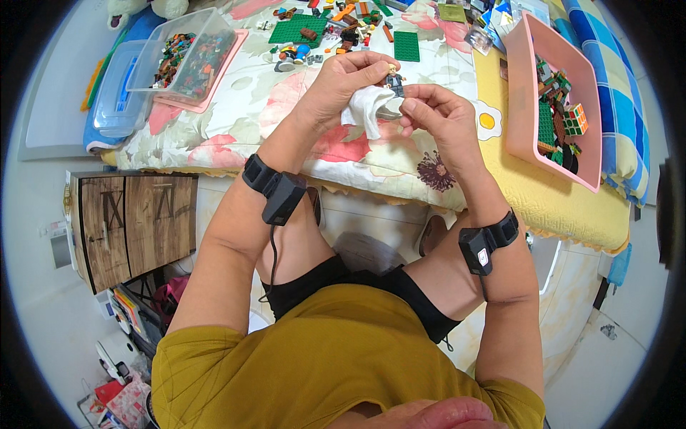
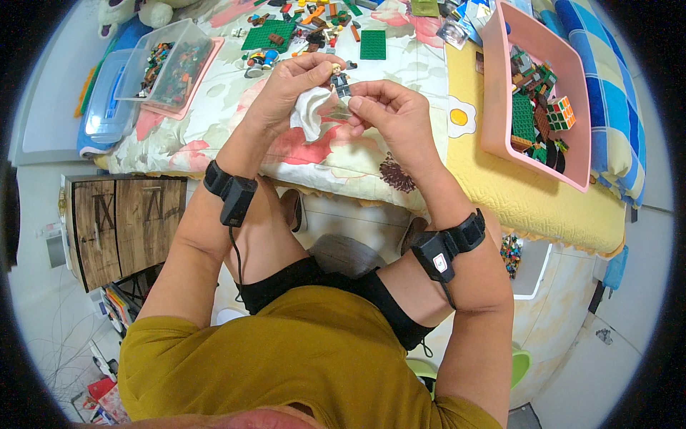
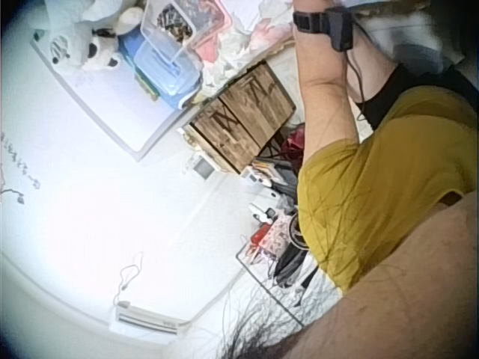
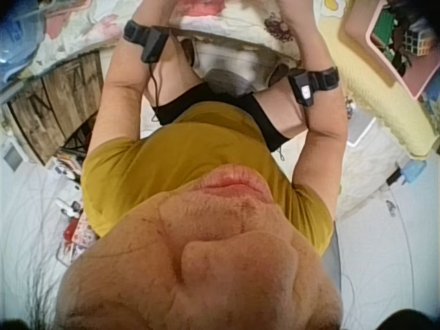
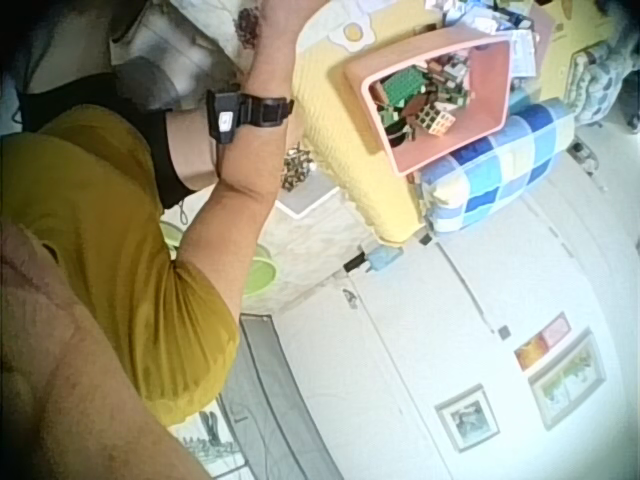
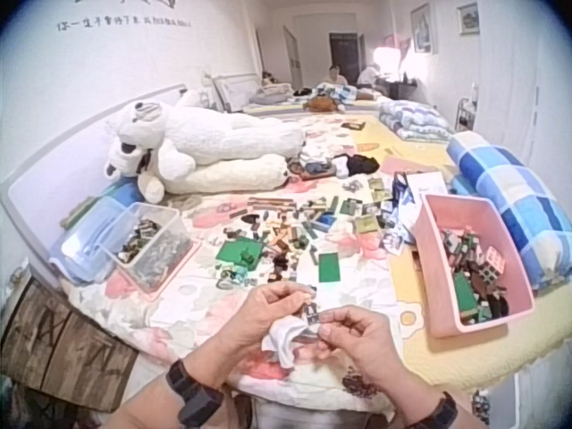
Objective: The person assembles small plastic toy pieces on a low floral-patterned surface. They pick up individual pieces, connect them to a green baseplate, and place completed subassemblies into a pink bin.
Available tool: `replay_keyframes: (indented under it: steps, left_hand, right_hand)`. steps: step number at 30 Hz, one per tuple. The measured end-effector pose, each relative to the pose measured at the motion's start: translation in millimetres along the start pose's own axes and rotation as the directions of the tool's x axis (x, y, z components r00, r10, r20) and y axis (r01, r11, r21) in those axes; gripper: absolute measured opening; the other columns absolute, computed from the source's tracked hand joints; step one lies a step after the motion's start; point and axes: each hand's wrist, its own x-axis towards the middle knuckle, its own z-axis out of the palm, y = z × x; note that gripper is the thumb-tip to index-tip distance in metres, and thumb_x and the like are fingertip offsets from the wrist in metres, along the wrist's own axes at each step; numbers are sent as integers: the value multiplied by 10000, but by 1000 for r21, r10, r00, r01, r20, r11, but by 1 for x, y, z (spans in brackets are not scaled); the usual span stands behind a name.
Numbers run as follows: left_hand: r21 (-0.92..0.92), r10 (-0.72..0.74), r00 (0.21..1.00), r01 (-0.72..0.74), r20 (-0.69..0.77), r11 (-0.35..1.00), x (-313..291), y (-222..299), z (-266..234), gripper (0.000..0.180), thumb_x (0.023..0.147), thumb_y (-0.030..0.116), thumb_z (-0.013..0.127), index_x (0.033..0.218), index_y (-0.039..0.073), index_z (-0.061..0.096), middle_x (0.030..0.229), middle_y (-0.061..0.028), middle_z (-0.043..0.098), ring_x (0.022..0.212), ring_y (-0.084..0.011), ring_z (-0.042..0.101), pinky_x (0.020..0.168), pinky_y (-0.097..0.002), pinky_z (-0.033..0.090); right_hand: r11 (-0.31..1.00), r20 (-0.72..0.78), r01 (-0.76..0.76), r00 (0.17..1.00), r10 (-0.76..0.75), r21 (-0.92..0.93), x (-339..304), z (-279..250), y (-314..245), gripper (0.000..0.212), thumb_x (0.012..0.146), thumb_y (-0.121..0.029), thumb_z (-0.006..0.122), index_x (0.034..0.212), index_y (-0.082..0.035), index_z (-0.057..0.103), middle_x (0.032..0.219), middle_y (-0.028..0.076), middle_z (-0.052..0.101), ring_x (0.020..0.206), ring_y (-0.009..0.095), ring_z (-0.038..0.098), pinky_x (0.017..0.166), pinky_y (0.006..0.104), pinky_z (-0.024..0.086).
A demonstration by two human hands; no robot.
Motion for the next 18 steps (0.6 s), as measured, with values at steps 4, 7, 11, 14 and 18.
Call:
replay_keyframes:
  steps: [4, 7, 11, 14, 18]
  left_hand:
    - [-30, -16, 1000, 16, 23, 999, 0, 0, 1, 282, 930, 208, 685, 1128, 9, 667, 932, -50, 698, 735, -66, 670, 627, -189, 543]
    - [-1, -19, 1000, 19, 14, 1000, 1, -1, 2, 288, 926, 218, 690, 1127, 13, 670, 930, -49, 698, 756, -63, 668, 643, -190, 539]
    - [17, -20, 999, 20, 32, 1000, 0, -1, 3, 301, 920, 232, 700, 1123, 11, 675, 938, -43, 699, 780, -61, 658, 676, -196, 533]
    - [35, -14, 999, 13, 29, 999, 0, -2, 2, 310, 916, 232, 704, 1124, 5, 674, 957, -45, 696, 806, -78, 654, 710, -211, 532]
    - [81, 73, 995, -77, 62, 994, 2, -1, 1, 314, 911, 216, 704, 1131, -4, 664, 983, -49, 686, 848, -99, 652, 758, -231, 531]
  right_hand:
    - [996, 2, -74, 997, 74, 58, 0, -2, -1, 217, 923, -95, 666, 1068, 66, 660, 866, 107, 682, 713, 141, 660, 629, 256, 567]
    - [996, 11, -77, 997, 76, 48, 0, -2, -2, 210, 922, -86, 665, 1066, 68, 657, 860, 111, 684, 707, 143, 661, 621, 254, 566]
    - [999, 32, -46, 998, 45, 25, 0, -2, 0, 200, 924, -73, 658, 1065, 69, 651, 849, 115, 685, 703, 142, 662, 611, 252, 563]
    - [1000, 30, -22, 999, 21, 18, 0, -2, 1, 197, 926, -69, 654, 1065, 71, 647, 849, 116, 686, 703, 141, 662, 609, 253, 564]
    - [997, -2, -34, 999, 34, 73, 0, -3, 1, 212, 928, -79, 657, 1084, 63, 640, 861, 114, 686, 709, 139, 661, 617, 255, 567]
